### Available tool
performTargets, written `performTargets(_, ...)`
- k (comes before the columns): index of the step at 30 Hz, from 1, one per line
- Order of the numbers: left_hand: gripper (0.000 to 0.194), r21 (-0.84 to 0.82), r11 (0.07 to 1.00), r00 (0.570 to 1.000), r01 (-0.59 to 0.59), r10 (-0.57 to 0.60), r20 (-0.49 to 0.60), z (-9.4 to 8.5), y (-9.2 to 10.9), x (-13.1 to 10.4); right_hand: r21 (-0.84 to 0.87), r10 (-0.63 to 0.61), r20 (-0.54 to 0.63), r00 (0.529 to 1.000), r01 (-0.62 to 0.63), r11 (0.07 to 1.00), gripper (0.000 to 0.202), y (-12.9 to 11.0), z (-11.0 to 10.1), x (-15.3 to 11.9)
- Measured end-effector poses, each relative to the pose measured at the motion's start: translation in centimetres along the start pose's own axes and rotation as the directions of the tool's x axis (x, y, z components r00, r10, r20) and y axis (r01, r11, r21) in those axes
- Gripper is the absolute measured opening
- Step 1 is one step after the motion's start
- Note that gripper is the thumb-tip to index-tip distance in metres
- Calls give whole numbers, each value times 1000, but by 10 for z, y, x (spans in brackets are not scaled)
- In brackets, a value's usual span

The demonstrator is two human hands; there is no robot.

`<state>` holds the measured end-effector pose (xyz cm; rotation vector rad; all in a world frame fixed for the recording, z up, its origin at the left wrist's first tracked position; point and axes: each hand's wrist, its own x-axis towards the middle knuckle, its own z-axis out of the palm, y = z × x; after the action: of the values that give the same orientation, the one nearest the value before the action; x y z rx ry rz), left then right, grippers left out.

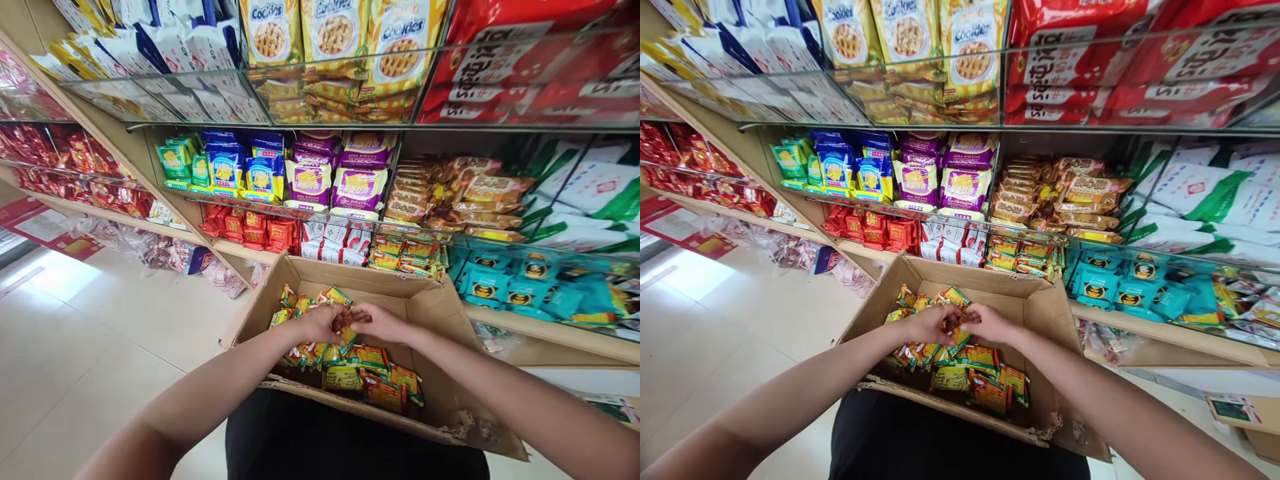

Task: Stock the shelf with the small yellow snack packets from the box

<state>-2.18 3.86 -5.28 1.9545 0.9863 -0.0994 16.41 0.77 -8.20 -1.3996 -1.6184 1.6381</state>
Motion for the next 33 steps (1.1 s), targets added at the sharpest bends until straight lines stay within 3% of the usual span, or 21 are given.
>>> performTargets(2, 51, 152, 988, 1000, -5, 8, -20, 3, 5, 1, -158, -36, 88, 995, 50, 986, 27, 0, 10, 3)
performTargets(6, 44, 199, 979, 998, -39, 48, -37, 7, 7, -1, -403, 24, 96, 995, 17, 915, 32, 3, 16, 4)
performTargets(9, 52, 106, 994, 997, -30, 38, -69, 5, 3, -2, -319, -4, 74, 997, 28, 948, 26, 3, 4, -1)
performTargets(11, 50, -100, 995, 992, -4, -8, -122, 2, 2, 0, -185, -27, 5, 1000, 28, 982, 22, -1, -8, -6)
performTargets(15, 43, -555, 828, 973, -82, -54, -225, -4, 4, 9, 88, -14, -112, 994, 24, 996, 30, -18, -26, -14)
performTargets(17, 43, -620, 771, 962, -144, -37, -270, -5, 6, 12, 124, -31, -106, 994, 44, 991, 34, -26, -31, -15)
performTargets(20, 36, -499, 842, 924, -204, -3, -383, 1, 7, 7, 77, -58, -151, 987, 71, 995, 36, -35, -42, -14)
performTargets(22, 35, -309, 933, 915, -185, 49, -401, 7, 5, 0, 42, -98, -350, 932, 120, 992, 38, -35, -60, -16)
performTargets(23, 36, -196, 965, 926, -174, 93, -366, 11, 5, -4, 5, -127, -484, 866, 147, 989, 40, -34, -71, -19)
performTargets(25, 37, 22, 978, 948, -208, 207, -243, 19, 5, -11, -140, -186, -723, 665, 123, 983, 42, -27, -96, -27)
performTargets(26, 36, 111, 964, 949, -241, 258, -180, 22, 6, -13, -238, -223, -791, 570, 51, 970, 43, -21, -108, -31)
performTargets(27, 34, 183, 947, 948, -264, 290, -134, 25, 8, -15, -323, -254, -826, 503, -53, 945, 43, -15, -119, -36)
performTargets(29, 30, 269, 925, 947, -270, 305, -99, 27, 10, -14, -405, -268, -842, 468, -221, 887, 42, -4, -135, -42)
performTargets(33, 23, 326, 920, 964, -219, 256, -72, 28, 11, -8, -501, -222, -801, 555, -421, 756, 37, 2, -151, -35)
